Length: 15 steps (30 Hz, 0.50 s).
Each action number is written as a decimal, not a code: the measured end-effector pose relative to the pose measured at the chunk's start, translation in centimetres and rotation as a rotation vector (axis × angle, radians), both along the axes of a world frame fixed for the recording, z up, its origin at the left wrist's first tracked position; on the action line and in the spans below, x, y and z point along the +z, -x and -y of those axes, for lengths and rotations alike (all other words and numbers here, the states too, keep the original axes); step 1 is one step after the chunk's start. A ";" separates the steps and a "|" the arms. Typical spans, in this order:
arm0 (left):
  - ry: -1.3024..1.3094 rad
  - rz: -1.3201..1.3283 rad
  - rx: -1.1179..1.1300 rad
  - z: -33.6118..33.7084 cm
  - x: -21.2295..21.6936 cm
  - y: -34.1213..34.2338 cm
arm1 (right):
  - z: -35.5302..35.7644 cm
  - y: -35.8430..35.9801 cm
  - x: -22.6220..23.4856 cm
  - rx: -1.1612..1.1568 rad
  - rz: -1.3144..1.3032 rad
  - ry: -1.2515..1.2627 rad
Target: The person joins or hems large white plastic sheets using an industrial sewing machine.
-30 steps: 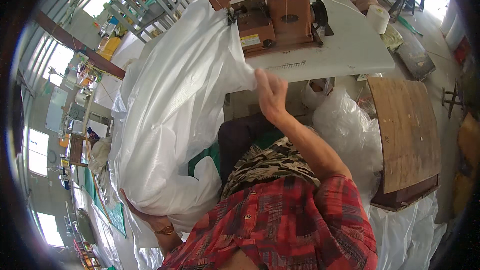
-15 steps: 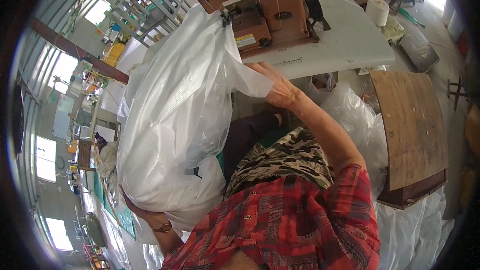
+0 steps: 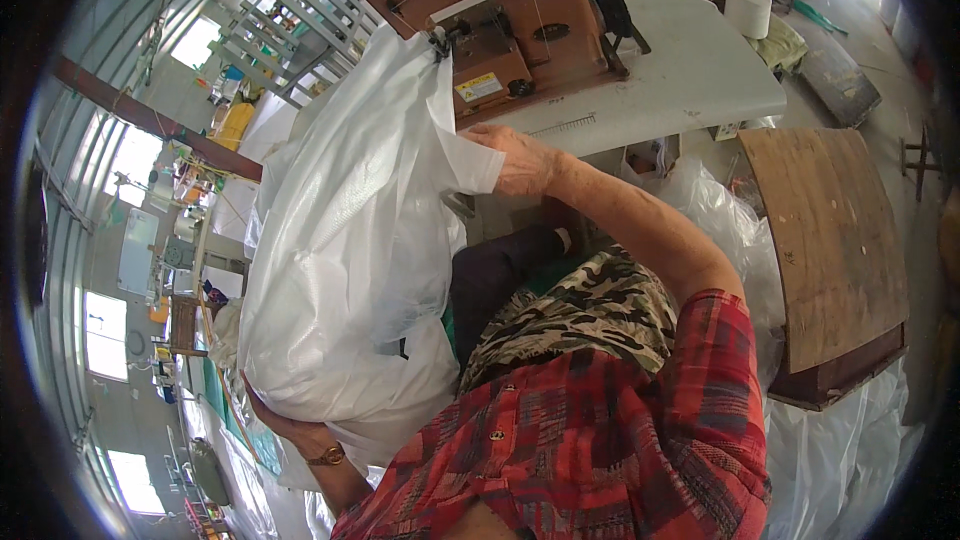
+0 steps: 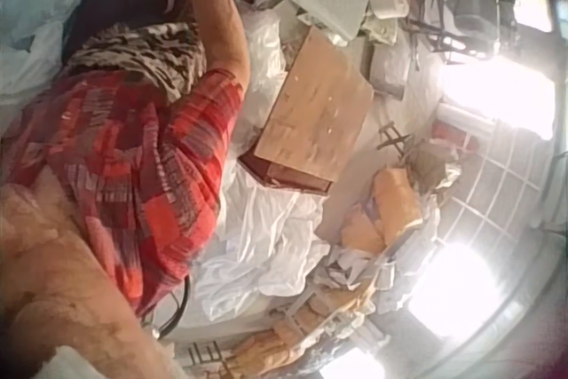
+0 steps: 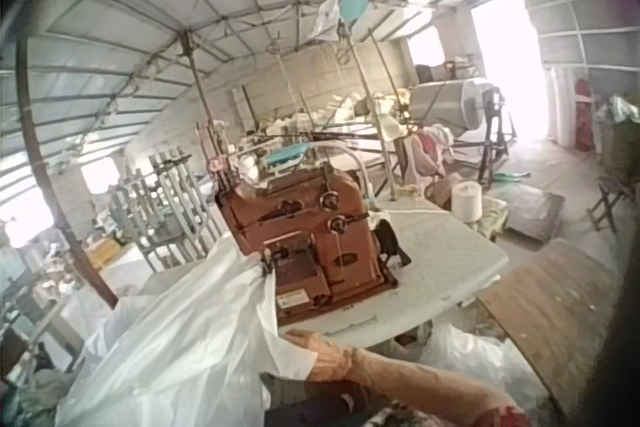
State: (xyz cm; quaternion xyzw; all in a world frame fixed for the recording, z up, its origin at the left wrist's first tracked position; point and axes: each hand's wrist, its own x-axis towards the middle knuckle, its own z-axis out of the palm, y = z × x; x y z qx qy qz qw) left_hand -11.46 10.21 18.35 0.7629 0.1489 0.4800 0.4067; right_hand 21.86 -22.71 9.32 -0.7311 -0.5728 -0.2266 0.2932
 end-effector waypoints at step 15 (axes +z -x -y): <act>0.320 -0.066 0.042 -0.1 -0.2 -0.4 | -1.1 10.4 -9.9 -0.352 -1.436 -1.089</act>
